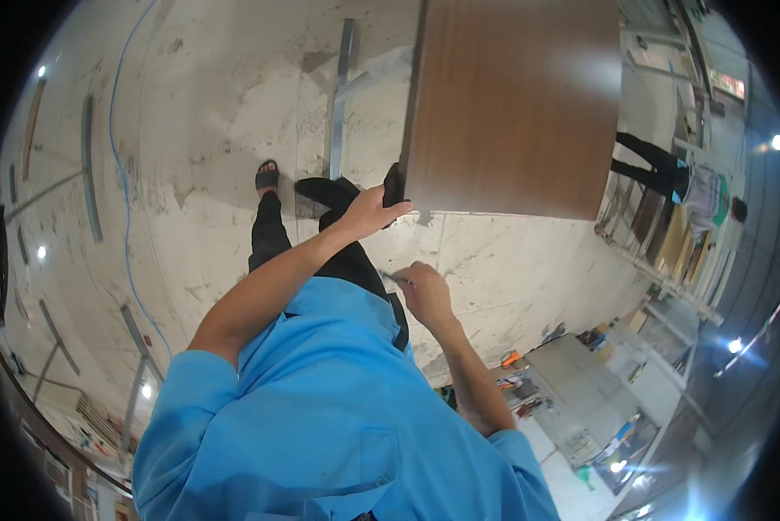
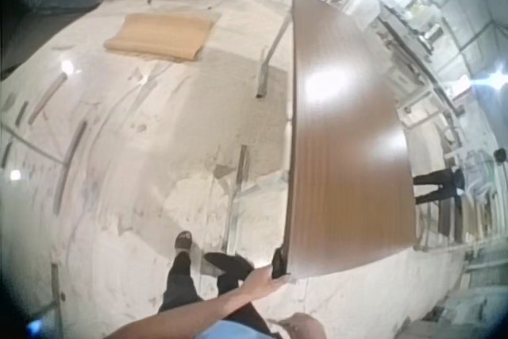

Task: The person wipes a large wooden tabletop with a black cloth, then uses a small tool to scrape or clean the edges. Later, the person applies a dark liquid from a small container to the tabletop edges using a brush.

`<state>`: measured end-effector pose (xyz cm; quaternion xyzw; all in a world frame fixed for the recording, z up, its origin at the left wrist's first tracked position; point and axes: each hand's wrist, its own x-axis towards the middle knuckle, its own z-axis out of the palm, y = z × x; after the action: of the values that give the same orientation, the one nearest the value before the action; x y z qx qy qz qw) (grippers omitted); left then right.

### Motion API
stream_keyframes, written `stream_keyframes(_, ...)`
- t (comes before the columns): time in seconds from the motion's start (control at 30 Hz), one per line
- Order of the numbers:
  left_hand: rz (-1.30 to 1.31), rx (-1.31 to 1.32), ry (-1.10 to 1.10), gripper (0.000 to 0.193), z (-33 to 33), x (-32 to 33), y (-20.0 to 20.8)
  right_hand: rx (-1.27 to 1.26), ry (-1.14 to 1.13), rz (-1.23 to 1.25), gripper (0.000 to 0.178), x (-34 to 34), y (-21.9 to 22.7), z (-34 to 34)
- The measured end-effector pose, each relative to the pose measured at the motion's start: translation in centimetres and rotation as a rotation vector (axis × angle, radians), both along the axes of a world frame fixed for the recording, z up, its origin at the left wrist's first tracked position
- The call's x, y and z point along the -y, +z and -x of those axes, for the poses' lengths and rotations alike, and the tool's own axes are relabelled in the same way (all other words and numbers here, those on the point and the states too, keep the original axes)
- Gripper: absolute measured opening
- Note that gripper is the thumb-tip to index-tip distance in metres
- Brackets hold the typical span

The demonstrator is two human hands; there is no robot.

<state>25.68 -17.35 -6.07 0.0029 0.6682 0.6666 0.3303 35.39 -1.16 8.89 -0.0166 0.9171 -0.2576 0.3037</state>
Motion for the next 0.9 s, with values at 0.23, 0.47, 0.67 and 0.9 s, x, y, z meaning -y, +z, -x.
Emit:
stream_keyframes(0.23, 0.392, 0.056, 0.290, 0.044, 4.7, 9.1, -8.5, -0.773, -0.133, 0.031, 0.019, 1.2, -3.5, 10.4)
stream_keyframes(0.47, 0.394, 0.216, 0.521, 0.059, 5.7, 15.7, -7.3, -0.794, 0.330, -0.062, 0.029, -0.5, -7.7, 11.3)
stream_keyframes(0.67, 0.220, 0.137, 0.119, 0.096, 6.3, 3.9, -0.4, -0.385, 0.282, 0.136, 0.029, -1.5, -5.9, -0.8)
stream_keyframes(0.9, 0.558, -0.228, -0.264, 0.077, 8.1, 1.5, 2.2, -0.232, -0.886, 0.127, 0.017, 1.0, -6.7, -9.3)
